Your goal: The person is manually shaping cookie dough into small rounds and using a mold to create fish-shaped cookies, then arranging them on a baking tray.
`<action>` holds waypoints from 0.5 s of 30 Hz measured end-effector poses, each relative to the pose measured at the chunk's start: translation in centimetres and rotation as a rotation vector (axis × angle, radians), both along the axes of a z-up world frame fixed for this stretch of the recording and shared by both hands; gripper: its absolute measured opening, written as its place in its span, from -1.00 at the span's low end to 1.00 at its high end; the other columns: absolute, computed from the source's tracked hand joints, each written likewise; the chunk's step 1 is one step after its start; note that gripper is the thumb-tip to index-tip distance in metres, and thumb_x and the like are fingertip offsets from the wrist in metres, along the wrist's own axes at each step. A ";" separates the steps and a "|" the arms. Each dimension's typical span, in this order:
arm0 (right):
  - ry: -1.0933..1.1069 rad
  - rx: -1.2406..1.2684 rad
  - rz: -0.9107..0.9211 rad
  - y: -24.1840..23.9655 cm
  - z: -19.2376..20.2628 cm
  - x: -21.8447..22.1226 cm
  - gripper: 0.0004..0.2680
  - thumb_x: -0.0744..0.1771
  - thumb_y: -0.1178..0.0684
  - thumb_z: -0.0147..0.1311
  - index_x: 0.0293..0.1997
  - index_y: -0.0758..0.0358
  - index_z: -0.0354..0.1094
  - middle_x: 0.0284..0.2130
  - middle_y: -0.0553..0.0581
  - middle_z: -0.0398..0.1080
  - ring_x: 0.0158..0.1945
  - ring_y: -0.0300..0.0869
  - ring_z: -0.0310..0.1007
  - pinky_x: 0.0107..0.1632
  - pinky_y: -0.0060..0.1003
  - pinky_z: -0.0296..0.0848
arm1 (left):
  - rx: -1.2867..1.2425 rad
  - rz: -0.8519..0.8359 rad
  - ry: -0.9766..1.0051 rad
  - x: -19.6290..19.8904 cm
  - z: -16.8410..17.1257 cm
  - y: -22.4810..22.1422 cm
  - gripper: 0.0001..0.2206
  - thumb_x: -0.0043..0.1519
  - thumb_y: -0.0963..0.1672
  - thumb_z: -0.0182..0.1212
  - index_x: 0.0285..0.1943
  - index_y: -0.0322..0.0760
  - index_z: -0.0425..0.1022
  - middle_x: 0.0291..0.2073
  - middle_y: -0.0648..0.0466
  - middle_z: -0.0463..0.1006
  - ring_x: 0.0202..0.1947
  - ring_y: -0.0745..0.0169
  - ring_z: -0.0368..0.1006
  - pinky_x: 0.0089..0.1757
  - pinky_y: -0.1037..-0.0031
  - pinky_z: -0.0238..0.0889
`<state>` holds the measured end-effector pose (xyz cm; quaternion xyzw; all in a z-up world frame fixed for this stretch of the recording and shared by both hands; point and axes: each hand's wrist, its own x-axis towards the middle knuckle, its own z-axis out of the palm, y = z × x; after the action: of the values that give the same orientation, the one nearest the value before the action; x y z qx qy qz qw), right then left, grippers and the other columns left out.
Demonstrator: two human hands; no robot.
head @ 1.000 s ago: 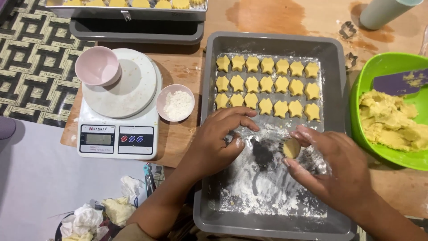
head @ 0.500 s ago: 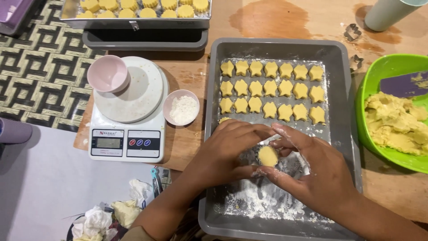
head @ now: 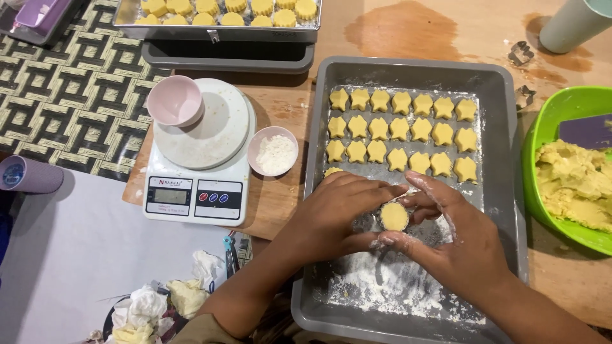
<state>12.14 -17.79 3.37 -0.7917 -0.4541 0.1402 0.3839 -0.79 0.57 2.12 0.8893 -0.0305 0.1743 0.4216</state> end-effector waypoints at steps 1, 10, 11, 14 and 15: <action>0.015 0.006 0.004 0.0 -0.1 0.1 -0.31 0.09 0.03 0.45 0.34 0.27 0.18 -0.18 0.16 0.56 -0.26 -0.24 0.58 -0.19 -0.39 0.60 | 0.007 0.005 0.005 0.0 0.0 0.0 -0.37 -0.09 -0.11 0.54 0.23 -0.27 0.48 0.12 0.01 0.61 0.16 0.07 0.49 0.20 0.21 0.20; 0.188 0.106 0.010 -0.2 0.7 0.7 -0.49 0.21 0.06 0.20 0.30 0.35 0.18 -0.12 0.27 0.51 -0.12 -0.12 0.58 -0.06 -0.24 0.61 | -0.074 0.009 0.122 0.4 0.7 0.1 -0.41 0.04 0.05 0.35 0.31 0.01 0.46 0.20 0.14 0.60 0.21 0.14 0.46 0.25 0.19 0.13; 0.316 0.073 -0.045 -0.1 0.8 0.9 -0.52 0.24 0.04 0.13 0.30 0.35 0.19 -0.21 0.25 0.52 -0.15 -0.12 0.55 -0.08 -0.22 0.58 | -0.068 0.015 0.111 0.4 0.7 0.1 -0.43 0.08 0.08 0.34 0.32 0.06 0.44 0.22 0.14 0.58 0.24 0.12 0.44 0.26 0.19 0.14; 0.651 0.017 -0.047 0.3 0.3 2.0 -0.49 0.25 0.02 0.09 0.38 0.24 0.19 -0.24 0.30 0.54 -0.16 -0.07 0.57 -0.17 -0.19 0.56 | -0.074 0.007 0.096 0.4 0.5 0.1 -0.42 0.06 0.09 0.36 0.31 0.10 0.45 0.21 0.14 0.58 0.22 0.15 0.45 0.26 0.21 0.15; 0.651 0.019 -0.048 0.5 0.4 2.1 -0.49 0.25 0.02 0.09 0.38 0.24 0.19 -0.24 0.30 0.54 -0.16 -0.07 0.57 -0.17 -0.19 0.56 | -0.073 0.006 0.096 0.6 0.4 0.0 -0.42 0.06 0.09 0.36 0.31 0.10 0.45 0.21 0.14 0.58 0.22 0.15 0.45 0.26 0.21 0.15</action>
<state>14.27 -17.24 3.78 -0.7121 -0.2901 0.3724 0.5196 -0.22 0.58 2.48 0.8809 -0.0012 0.1338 0.4540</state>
